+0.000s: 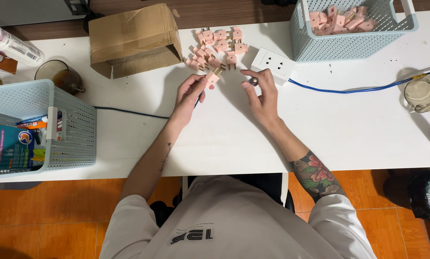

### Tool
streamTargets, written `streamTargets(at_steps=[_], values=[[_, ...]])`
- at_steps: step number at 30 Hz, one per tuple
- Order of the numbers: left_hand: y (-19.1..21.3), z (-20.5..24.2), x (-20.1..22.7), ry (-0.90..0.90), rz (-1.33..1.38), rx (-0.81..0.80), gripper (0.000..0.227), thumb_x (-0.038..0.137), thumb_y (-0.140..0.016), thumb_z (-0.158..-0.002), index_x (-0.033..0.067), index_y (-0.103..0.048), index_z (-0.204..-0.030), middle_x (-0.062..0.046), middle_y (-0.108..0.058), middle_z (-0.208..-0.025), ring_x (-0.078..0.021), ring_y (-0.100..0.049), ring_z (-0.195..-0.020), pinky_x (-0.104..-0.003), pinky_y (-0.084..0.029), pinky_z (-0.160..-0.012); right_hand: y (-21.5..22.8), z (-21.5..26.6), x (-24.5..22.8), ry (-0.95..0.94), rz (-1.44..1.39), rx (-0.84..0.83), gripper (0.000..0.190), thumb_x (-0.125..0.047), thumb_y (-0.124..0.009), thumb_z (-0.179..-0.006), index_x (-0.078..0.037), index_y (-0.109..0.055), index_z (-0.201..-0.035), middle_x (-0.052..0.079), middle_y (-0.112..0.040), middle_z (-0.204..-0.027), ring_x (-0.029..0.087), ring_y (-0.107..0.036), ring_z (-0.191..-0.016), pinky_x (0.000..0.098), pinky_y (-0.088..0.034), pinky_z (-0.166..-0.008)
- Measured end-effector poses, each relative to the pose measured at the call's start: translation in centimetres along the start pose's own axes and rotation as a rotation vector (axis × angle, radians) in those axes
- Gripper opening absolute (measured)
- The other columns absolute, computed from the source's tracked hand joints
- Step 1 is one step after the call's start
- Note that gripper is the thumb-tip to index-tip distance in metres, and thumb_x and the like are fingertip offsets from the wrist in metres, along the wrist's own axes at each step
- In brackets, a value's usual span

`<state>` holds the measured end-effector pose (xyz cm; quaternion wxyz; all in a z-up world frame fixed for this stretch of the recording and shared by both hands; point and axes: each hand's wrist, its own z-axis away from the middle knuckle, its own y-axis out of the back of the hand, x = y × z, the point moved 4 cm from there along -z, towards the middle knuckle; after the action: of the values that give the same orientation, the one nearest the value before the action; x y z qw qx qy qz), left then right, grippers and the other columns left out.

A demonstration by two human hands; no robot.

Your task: The person uses a screwdriver to tighten screws on small pink electrical components on a white table. They then insert one of the components into a white power strip and test it by pressing the switch.

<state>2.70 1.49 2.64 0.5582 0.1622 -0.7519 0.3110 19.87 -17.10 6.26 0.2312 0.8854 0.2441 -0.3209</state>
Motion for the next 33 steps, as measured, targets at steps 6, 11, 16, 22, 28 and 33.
streamTargets(at_steps=[6,11,16,22,28,33], values=[[1.3,-0.6,-1.0,0.058,0.047,0.132,0.019,0.025,-0.07,-0.118,0.0067,-0.073,-0.118,-0.012,-0.076,-0.103,-0.0084,-0.062,-0.07,-0.022,-0.049,-0.069,0.3,1.2,3.2,-0.128,-0.147,0.09,0.027,-0.006,-0.093,-0.107,-0.002,-0.068,-0.119,0.012,-0.073,-0.104,0.025,-0.076,-0.099,0.0436,-0.06,-0.096],[2.1,-1.2,-2.1,0.111,0.127,0.164,0.016,0.025,-0.069,-0.118,0.0095,-0.071,-0.114,-0.016,-0.08,-0.105,-0.0106,-0.065,-0.075,-0.022,-0.05,-0.074,-0.5,0.0,-0.3,-0.081,-0.048,-0.014,0.027,-0.002,-0.087,-0.109,0.0,-0.071,-0.131,0.017,-0.076,-0.105,0.03,-0.078,-0.096,0.0449,-0.061,-0.09],[2.0,-1.1,-1.8,0.128,0.183,0.173,0.016,0.027,-0.07,-0.117,0.0109,-0.069,-0.113,-0.017,-0.082,-0.105,-0.0116,-0.066,-0.078,-0.022,-0.05,-0.077,-1.5,0.0,-2.0,0.014,0.059,-0.102,0.022,-0.003,-0.079,-0.114,0.001,-0.079,-0.135,0.015,-0.073,-0.104,0.029,-0.077,-0.091,0.0414,-0.066,-0.084],[1.9,-1.2,-2.0,0.148,0.207,0.153,0.017,0.029,-0.072,-0.117,0.0117,-0.071,-0.114,-0.018,-0.082,-0.106,-0.011,-0.065,-0.081,-0.023,-0.049,-0.077,-1.5,-0.2,-2.2,0.119,0.209,-0.091,0.016,-0.007,-0.09,-0.107,-0.001,-0.086,-0.122,0.013,-0.073,-0.092,0.031,-0.072,-0.079,0.0422,-0.058,-0.073],[1.8,-1.0,-2.6,0.142,0.227,0.121,0.017,0.027,-0.072,-0.116,0.0107,-0.071,-0.115,-0.02,-0.083,-0.109,-0.0125,-0.064,-0.082,-0.024,-0.049,-0.077,-1.6,0.1,-2.4,0.171,0.215,-0.065,0.015,-0.009,-0.093,-0.107,-0.001,-0.088,-0.119,0.014,-0.077,-0.091,0.031,-0.071,-0.078,0.0421,-0.055,-0.072],[1.3,-0.9,-1.9,0.139,0.182,0.105,0.015,0.027,-0.071,-0.117,0.012,-0.071,-0.115,-0.017,-0.083,-0.107,-0.0118,-0.062,-0.084,-0.024,-0.046,-0.078,-1.7,-0.1,-3.1,0.221,0.233,-0.056,0.012,-0.008,-0.092,-0.108,0.0,-0.087,-0.116,0.014,-0.073,-0.083,0.031,-0.066,-0.071,0.0418,-0.053,-0.067]])
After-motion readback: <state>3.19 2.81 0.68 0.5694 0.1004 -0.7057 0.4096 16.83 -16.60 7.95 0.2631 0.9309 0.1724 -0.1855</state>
